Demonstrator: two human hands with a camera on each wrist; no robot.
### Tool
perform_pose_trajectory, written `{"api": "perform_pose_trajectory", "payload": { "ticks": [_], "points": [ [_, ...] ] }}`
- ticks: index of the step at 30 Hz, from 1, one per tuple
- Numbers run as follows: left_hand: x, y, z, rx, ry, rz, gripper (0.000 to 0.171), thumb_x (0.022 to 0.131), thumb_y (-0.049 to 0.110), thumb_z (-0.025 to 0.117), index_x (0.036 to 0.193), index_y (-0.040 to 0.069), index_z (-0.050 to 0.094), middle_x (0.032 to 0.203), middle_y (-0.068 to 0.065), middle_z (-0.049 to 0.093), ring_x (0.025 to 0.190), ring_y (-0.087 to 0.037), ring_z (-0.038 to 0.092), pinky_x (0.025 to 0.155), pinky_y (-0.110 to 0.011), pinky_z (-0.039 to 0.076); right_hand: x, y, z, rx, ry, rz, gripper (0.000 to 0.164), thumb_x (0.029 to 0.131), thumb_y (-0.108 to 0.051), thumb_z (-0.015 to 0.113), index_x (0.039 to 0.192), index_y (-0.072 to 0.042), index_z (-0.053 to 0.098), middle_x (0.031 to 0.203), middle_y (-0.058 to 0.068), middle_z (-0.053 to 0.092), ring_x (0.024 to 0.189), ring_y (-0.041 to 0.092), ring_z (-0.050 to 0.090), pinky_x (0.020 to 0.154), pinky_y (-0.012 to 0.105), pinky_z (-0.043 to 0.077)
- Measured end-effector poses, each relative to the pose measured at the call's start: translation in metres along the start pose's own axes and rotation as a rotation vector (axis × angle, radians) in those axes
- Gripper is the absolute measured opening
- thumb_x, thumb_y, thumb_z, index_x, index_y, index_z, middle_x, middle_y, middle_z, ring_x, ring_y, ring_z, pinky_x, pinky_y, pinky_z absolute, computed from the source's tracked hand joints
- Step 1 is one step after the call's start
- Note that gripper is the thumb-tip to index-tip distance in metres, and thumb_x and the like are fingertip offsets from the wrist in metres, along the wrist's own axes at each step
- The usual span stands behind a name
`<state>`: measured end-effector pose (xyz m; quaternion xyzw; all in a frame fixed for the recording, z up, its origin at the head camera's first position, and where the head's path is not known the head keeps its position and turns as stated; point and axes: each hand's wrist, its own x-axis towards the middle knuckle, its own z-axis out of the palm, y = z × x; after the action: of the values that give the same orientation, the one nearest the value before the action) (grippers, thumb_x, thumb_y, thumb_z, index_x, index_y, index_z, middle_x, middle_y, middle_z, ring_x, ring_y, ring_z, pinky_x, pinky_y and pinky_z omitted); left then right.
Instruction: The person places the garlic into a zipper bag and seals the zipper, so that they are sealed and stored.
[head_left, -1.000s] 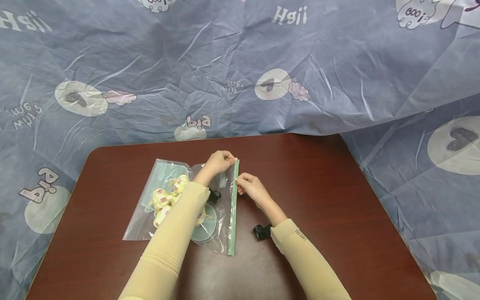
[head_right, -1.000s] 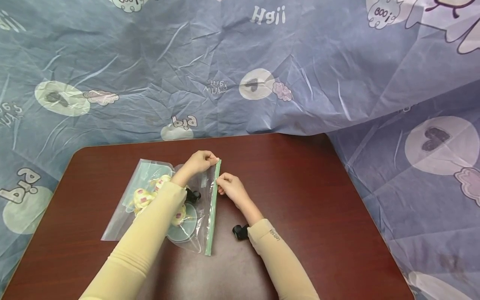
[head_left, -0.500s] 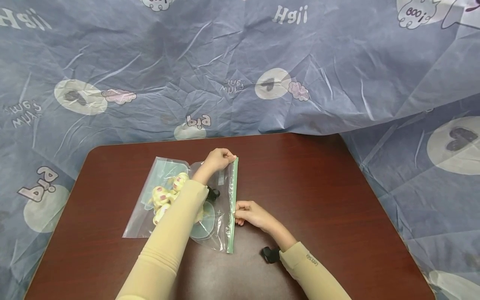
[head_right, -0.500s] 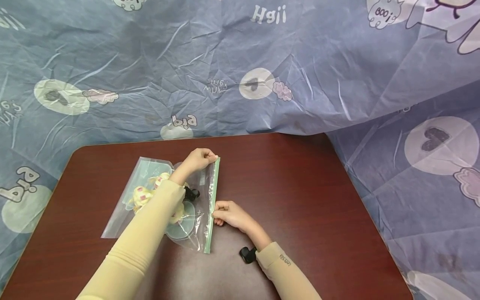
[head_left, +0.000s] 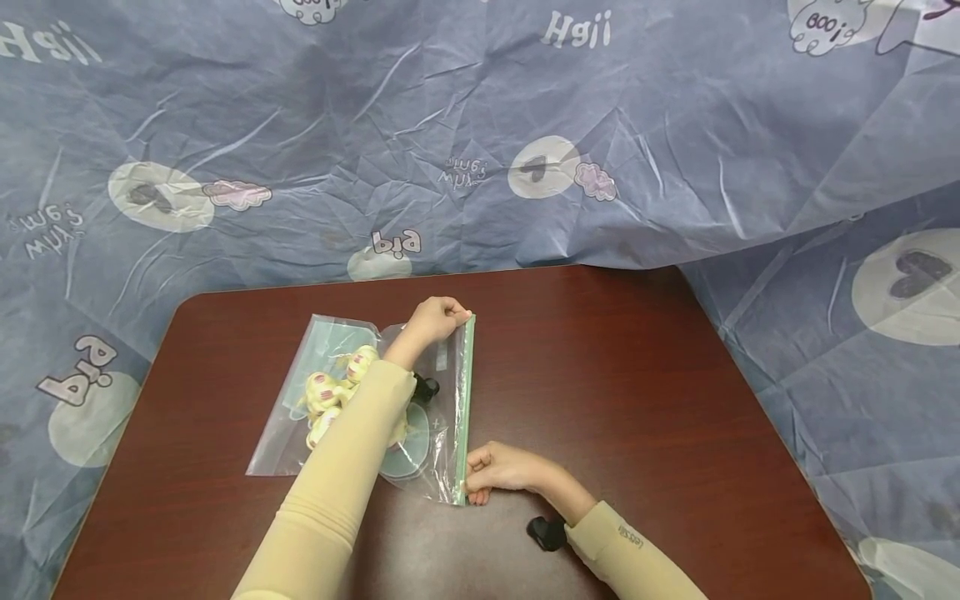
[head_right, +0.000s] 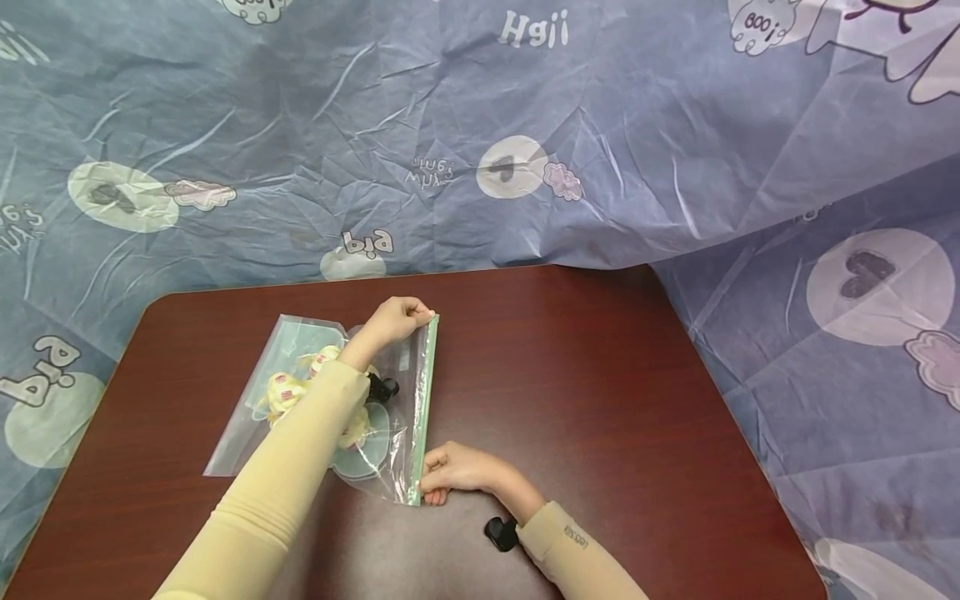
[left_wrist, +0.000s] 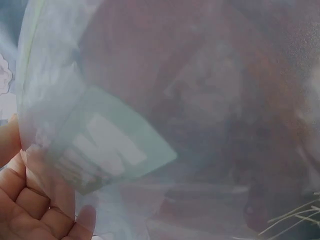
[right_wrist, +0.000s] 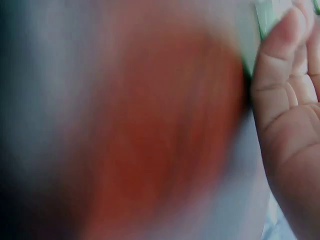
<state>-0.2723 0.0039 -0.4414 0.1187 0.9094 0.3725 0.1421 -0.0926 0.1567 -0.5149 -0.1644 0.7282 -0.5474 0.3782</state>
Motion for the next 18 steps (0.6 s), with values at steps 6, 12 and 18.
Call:
{"api": "perform_pose_trajectory", "payload": {
  "ticks": [6,12,18],
  "points": [
    [0.0,-0.001,0.003,-0.011,-0.019,-0.011,0.025,0.099,0.032,0.059,0.099,0.009,0.069,0.082,0.002,0.059,0.077,-0.016,0.054,0.074,-0.029,0.045,-0.004,-0.003,0.006,-0.003,-0.047,0.03,0.016,0.086,-0.006,0.065,0.08,0.009,0.065,0.069,0.013,0.069,0.059,0.009,0.063,0.059,0.024,0.056],
    [-0.001,-0.001,0.005,-0.014,0.001,0.0,0.025,0.098,0.03,0.06,0.098,0.007,0.07,0.079,0.003,0.058,0.08,-0.016,0.055,0.077,-0.03,0.046,-0.004,-0.01,-0.003,-0.029,-0.022,0.051,0.016,0.09,-0.012,0.066,0.085,0.004,0.066,0.077,0.017,0.071,0.066,0.012,0.067,0.071,0.035,0.06],
    [-0.003,-0.002,0.005,-0.036,-0.012,-0.015,0.027,0.098,0.032,0.06,0.101,0.007,0.07,0.087,-0.001,0.064,0.082,-0.017,0.057,0.077,-0.03,0.048,0.007,-0.019,-0.024,0.058,0.267,0.0,0.023,0.095,-0.019,0.064,0.092,0.003,0.063,0.079,0.011,0.07,0.073,0.017,0.069,0.078,0.04,0.059]
  ]
}}
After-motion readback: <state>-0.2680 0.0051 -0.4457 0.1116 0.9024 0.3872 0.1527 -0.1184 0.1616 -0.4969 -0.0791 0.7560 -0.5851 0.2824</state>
